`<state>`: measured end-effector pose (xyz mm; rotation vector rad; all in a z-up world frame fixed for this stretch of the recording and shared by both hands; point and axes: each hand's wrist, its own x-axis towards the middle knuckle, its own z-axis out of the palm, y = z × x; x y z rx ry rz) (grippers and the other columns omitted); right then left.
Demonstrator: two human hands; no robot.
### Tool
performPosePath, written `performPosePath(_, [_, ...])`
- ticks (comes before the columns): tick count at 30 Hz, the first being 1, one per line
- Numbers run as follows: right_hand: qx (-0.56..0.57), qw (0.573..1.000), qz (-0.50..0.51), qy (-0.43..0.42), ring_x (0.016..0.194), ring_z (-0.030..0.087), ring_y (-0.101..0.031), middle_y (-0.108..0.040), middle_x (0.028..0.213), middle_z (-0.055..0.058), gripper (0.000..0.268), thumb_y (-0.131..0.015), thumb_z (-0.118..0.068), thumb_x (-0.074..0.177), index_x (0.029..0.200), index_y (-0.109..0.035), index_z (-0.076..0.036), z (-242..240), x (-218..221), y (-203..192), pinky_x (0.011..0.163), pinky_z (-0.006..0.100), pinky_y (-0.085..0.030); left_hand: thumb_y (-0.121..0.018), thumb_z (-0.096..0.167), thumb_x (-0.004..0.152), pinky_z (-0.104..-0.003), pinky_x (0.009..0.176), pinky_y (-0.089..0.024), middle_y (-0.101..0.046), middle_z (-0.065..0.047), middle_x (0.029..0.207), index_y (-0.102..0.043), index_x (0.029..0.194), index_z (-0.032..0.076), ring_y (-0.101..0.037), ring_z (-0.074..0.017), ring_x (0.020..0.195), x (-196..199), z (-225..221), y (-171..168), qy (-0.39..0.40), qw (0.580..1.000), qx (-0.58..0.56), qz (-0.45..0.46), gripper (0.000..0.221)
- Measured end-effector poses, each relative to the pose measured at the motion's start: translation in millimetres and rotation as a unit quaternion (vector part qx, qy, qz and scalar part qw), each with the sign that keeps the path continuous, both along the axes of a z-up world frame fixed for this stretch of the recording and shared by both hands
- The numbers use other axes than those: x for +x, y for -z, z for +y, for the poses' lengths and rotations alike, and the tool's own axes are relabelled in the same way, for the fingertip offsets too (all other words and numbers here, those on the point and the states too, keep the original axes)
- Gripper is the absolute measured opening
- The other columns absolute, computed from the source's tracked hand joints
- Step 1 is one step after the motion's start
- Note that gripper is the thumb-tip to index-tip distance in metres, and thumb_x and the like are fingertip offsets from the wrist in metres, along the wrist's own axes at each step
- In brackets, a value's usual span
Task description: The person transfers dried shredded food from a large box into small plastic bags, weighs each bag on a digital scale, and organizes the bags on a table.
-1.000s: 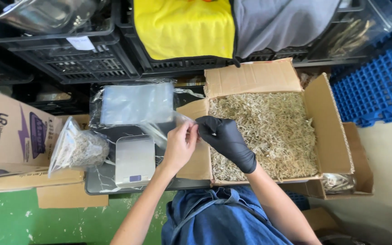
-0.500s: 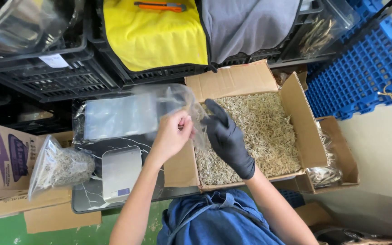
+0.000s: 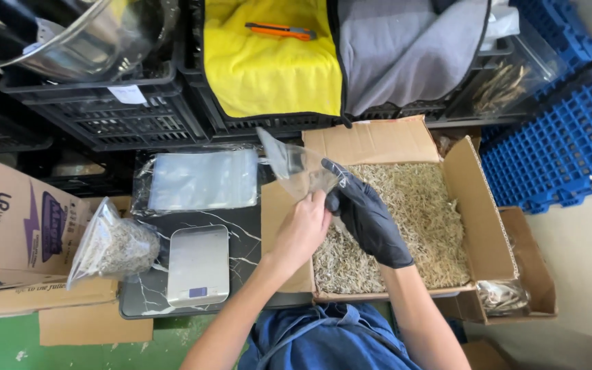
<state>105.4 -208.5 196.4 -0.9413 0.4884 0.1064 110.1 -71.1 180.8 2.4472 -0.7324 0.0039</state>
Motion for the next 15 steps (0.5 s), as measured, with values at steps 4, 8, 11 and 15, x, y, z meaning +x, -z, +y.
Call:
performPosePath(4, [-0.137, 0.973, -0.174, -0.065, 0.103, 0.015, -0.065, -0.074, 0.109, 0.011, 0.048, -0.059, -0.011, 0.099, 0.147, -0.059, -0.007, 23, -18, -83, 0.108, 0.038, -0.052, -0.044, 0.016, 0.098, -0.043, 0.054, -0.058, -0.059, -0.013, 0.075, -0.048, 0.094, 0.008, -0.071, -0.0358, 0.069, -5, -4, -19, -0.007, 0.998, -0.048, -0.026, 0.009])
performPosePath(8, [-0.027, 0.979, -0.176, -0.100, 0.115, 0.018, -0.056, -0.065, 0.123, 0.009, 0.049, -0.054, -0.021, 0.101, 0.149, -0.053, -0.017, 26, 1, -72, 0.109, 0.047, -0.040, -0.055, 0.023, 0.089, -0.037, 0.050, -0.057, -0.056, -0.005, 0.071, -0.053, 0.092, 0.012, -0.066, -0.0259, 0.063, -26, -30, -8, 0.016, 0.979, 0.025, -0.203, 0.011])
performPosePath(11, [0.056, 0.977, -0.166, -0.121, 0.125, 0.021, -0.049, -0.058, 0.133, 0.007, 0.049, -0.050, -0.029, 0.102, 0.151, -0.049, -0.023, 24, 11, -48, 0.111, 0.054, -0.030, -0.058, 0.024, 0.086, -0.030, 0.053, -0.056, -0.055, -0.001, 0.073, -0.056, 0.092, 0.013, -0.065, -0.0210, 0.065, -53, -55, 29, 0.060, 0.962, 0.035, -0.264, 0.013])
performPosePath(15, [0.164, 0.962, -0.160, -0.149, 0.138, 0.025, -0.039, -0.048, 0.147, 0.005, 0.050, -0.044, -0.039, 0.104, 0.154, -0.043, -0.033, 20, 34, -20, 0.112, 0.062, -0.018, -0.049, 0.024, 0.100, -0.050, 0.062, -0.053, -0.061, -0.018, 0.075, -0.052, 0.089, 0.006, -0.067, -0.0421, 0.075, -56, 0, -49, 0.200, 0.962, -0.174, 0.064, 0.021])
